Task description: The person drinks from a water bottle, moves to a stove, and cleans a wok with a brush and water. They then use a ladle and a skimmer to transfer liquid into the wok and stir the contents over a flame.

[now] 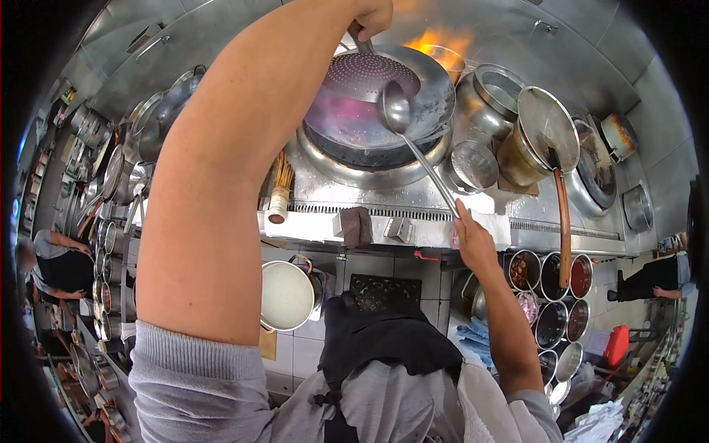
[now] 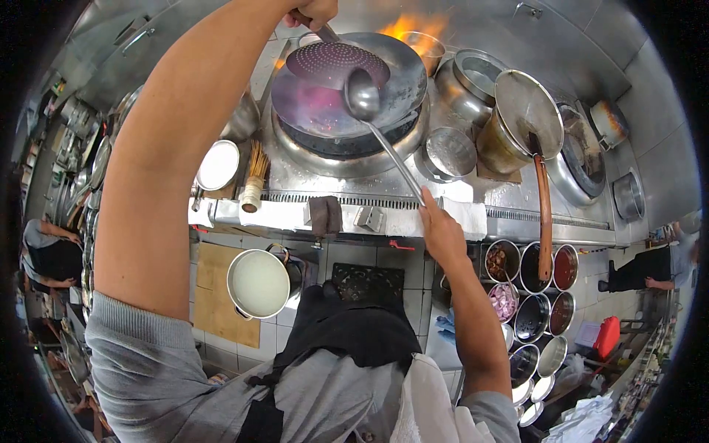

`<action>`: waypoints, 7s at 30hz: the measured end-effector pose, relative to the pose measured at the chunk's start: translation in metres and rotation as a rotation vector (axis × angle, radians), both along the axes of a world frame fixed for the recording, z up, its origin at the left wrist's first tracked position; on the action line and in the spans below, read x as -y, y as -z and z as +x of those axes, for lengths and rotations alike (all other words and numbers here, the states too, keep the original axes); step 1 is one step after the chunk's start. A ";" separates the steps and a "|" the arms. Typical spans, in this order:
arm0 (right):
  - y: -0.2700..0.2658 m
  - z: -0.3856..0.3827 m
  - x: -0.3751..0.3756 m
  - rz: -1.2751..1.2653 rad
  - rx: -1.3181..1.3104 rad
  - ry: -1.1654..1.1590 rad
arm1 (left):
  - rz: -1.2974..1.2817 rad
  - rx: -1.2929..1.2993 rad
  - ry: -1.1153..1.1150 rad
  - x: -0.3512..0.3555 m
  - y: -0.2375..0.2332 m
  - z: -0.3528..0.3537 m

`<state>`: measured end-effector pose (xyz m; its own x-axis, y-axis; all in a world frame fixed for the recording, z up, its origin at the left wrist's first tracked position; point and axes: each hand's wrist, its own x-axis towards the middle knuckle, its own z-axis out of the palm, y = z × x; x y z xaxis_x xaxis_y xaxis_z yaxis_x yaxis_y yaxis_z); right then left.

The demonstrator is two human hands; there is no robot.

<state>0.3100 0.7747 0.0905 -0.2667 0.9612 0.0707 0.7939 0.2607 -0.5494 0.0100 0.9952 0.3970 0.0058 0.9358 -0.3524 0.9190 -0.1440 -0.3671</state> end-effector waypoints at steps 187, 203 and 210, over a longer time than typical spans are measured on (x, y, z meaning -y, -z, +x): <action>-0.021 0.048 0.237 -0.956 -0.484 -0.530 | 0.174 1.110 -0.980 0.653 0.441 0.067; 0.241 0.050 0.333 -1.087 0.320 0.026 | 0.874 0.566 -1.242 0.991 0.427 -0.056; 0.294 0.144 0.392 -1.356 0.079 0.158 | 0.639 0.490 -1.237 0.976 0.421 -0.068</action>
